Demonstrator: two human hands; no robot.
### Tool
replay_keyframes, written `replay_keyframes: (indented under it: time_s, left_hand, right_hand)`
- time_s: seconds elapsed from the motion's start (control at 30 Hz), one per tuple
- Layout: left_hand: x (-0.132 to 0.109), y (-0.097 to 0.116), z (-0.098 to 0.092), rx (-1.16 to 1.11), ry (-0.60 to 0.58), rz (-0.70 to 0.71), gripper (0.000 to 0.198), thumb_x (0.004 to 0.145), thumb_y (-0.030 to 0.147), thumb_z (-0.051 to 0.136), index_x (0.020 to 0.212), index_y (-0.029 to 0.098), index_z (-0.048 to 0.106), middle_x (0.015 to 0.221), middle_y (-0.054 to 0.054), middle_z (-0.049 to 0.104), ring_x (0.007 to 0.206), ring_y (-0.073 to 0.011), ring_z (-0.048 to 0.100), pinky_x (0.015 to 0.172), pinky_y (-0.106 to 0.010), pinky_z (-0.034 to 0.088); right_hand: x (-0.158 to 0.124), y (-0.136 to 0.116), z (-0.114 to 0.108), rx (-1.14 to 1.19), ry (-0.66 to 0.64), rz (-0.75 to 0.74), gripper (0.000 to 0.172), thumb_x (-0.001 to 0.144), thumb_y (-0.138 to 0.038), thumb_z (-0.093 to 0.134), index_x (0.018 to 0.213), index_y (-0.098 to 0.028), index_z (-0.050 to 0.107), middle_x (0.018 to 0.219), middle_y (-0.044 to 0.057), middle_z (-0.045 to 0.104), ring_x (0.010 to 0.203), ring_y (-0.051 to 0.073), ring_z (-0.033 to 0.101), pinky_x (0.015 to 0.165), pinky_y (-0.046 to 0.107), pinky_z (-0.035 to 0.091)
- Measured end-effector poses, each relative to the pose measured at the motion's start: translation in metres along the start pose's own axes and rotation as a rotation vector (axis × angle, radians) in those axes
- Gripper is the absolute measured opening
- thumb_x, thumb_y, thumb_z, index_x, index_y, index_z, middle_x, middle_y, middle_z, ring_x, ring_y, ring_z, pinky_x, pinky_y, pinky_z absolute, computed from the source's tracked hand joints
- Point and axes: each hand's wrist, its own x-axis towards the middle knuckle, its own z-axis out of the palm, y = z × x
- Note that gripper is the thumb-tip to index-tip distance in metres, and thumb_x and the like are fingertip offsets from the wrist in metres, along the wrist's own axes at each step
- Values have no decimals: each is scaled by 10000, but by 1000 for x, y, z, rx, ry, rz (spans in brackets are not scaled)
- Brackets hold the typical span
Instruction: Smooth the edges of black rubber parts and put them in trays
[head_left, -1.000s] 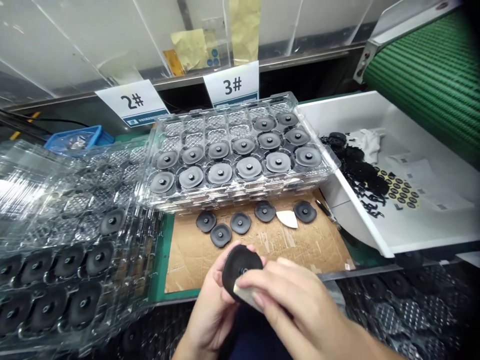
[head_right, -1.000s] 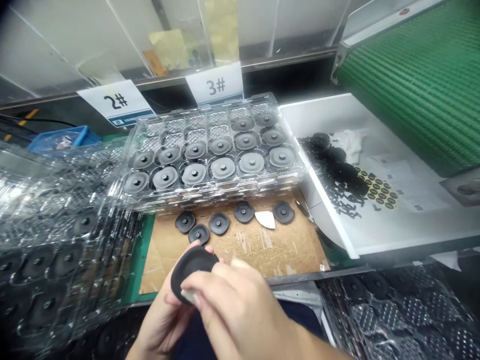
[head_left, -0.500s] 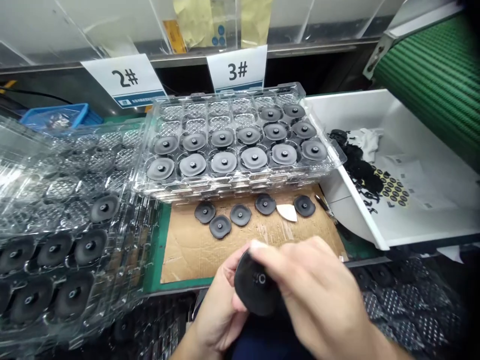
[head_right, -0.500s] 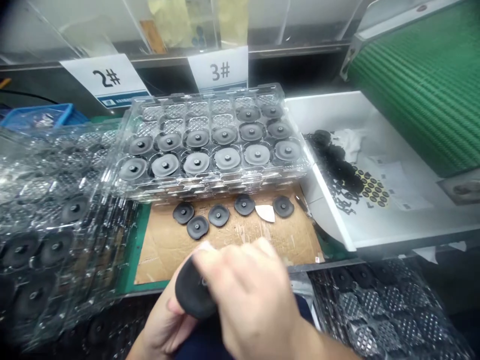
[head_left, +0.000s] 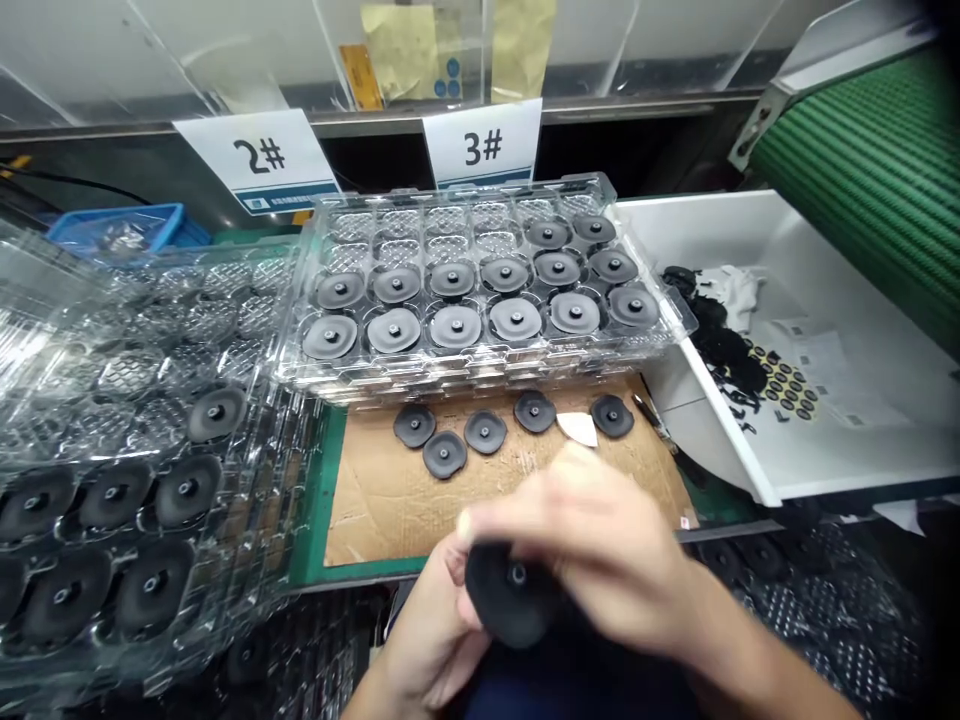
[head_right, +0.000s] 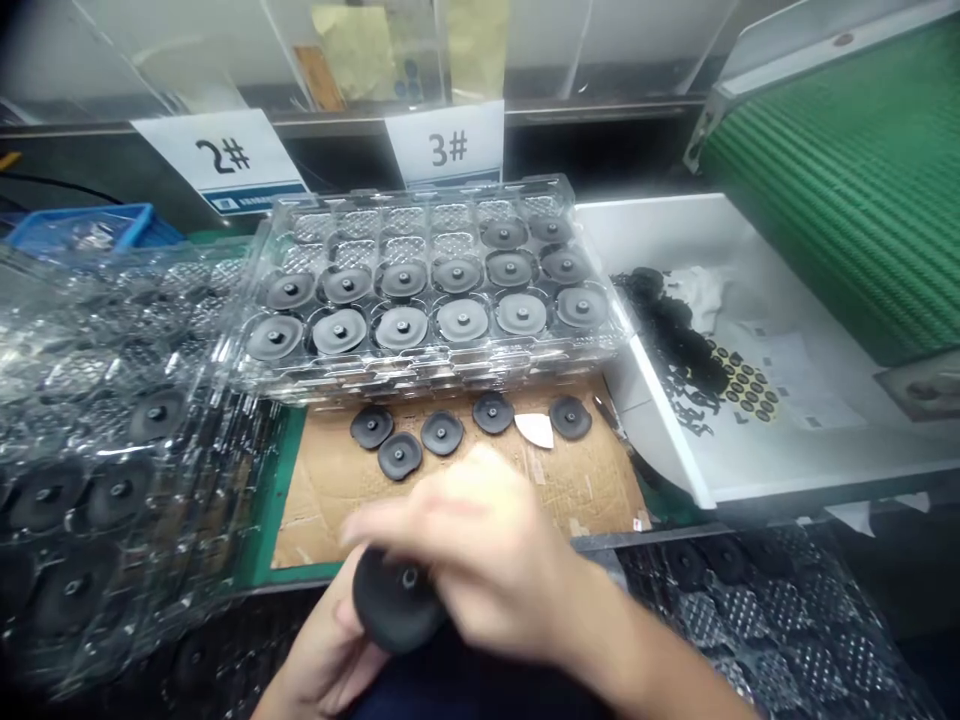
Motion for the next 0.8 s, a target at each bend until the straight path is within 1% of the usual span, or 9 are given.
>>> replay_keyframes:
  time_s: [0.07,0.13,0.3,0.37,0.43,0.53,0.6,0.7,0.8]
  left_hand:
    - [-1,2,0,-59,-20,-17,571,490,336,802,1025,218,642,1022,-60,680,928,-264,635,793,-303,499]
    - [-2,2,-2,-123,-36,-24,560,526,324,786,1055,236,625,1079,-58,663,952,-269,630,806,-309,499]
    - [1,1,-9,-158,12,-1,431,627,214,737,1043,238,627,1065,-60,671,925,-254,647,783,-311,517]
    - [3,2,-8,-156,23,-12,433,616,219,743,1033,245,632,1057,-54,676,921,-258,648,775,-313,524]
    - [4,2,-5,-151,9,-19,477,579,264,762,1037,233,633,1074,-61,670,943,-269,639,792,-316,520]
    - [5,2,-1,-146,3,1,542,550,280,775,1067,222,622,1088,-65,663,965,-247,627,821,-298,506]
    - [5,1,-1,-142,32,23,534,579,259,763,1090,234,608,1094,-56,659,988,-208,613,841,-262,488]
    - [6,0,-6,-111,78,51,439,647,233,724,1073,248,615,1104,-43,650,1023,-189,590,884,-252,456]
    - [7,-3,-10,-69,119,108,499,613,235,747,1090,262,600,1124,-40,637,1016,-217,593,872,-282,469]
  right_hand:
    - [-11,25,3,5,104,292,266,891,-178,434,1093,-227,599,992,24,660,893,134,585,810,280,427]
    - [-31,49,19,2,142,506,259,878,-212,467,1094,-237,607,1045,32,649,949,157,583,831,297,445]
    - [-82,78,68,68,-45,592,210,812,-186,519,917,-232,695,808,22,697,736,179,642,668,303,514]
    - [-83,74,66,69,-34,623,214,819,-199,509,928,-227,691,829,28,698,754,189,643,672,309,517]
    - [-69,61,49,62,28,655,243,852,-225,476,1018,-225,652,953,41,681,870,197,630,726,309,510]
    - [-36,25,19,62,219,581,249,862,-220,484,1085,-246,594,1095,27,631,1005,181,579,806,283,479]
    - [-18,-2,9,61,264,369,269,842,-165,504,1091,-232,579,1018,25,655,913,164,599,783,279,470]
    - [-5,-25,9,77,98,137,260,813,-97,486,1037,-166,598,832,33,673,706,148,587,692,294,458]
    - [-2,-22,13,122,-149,208,236,825,-82,469,981,-191,609,826,8,661,692,126,572,660,267,439]
